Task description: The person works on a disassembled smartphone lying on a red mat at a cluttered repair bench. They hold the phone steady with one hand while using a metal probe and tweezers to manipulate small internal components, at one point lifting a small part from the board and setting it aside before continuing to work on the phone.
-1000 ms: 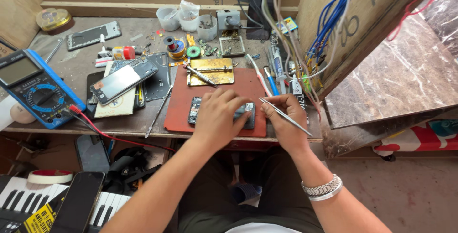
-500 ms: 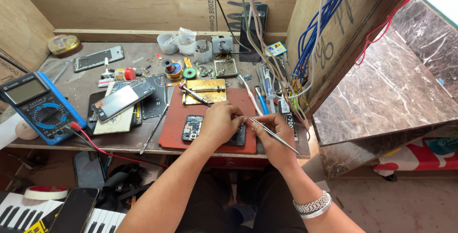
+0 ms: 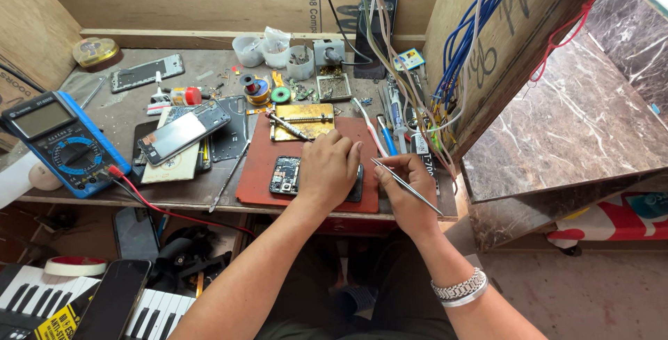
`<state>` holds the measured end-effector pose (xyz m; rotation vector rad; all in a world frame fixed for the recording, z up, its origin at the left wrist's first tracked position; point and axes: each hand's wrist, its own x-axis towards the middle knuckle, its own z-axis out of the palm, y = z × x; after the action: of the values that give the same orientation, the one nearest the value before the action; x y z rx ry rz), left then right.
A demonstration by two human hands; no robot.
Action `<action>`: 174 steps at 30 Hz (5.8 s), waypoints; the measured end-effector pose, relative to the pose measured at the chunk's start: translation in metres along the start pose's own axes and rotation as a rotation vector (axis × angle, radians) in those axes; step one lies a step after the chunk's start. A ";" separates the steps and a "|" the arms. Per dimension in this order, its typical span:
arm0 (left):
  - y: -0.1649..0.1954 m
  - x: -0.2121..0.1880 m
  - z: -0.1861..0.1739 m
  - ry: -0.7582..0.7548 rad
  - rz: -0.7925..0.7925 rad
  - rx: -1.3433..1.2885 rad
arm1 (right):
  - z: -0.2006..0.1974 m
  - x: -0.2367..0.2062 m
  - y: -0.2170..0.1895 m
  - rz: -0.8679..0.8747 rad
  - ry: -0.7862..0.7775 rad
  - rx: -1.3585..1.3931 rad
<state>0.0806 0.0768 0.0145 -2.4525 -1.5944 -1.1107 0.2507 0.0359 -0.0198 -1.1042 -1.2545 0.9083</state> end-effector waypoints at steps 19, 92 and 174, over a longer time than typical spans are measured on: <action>0.028 -0.037 -0.058 -0.207 0.221 0.185 | 0.000 -0.002 -0.001 -0.037 0.020 0.058; 0.021 -0.086 -0.039 0.201 0.368 -0.104 | 0.000 -0.008 -0.005 -0.103 -0.006 0.013; 0.003 -0.107 -0.048 0.066 0.095 -0.159 | 0.040 0.061 -0.011 -0.158 -0.417 -0.279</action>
<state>0.0319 -0.0274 -0.0082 -2.5274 -1.4064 -1.3367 0.2176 0.0973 0.0055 -1.0410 -1.8301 0.8882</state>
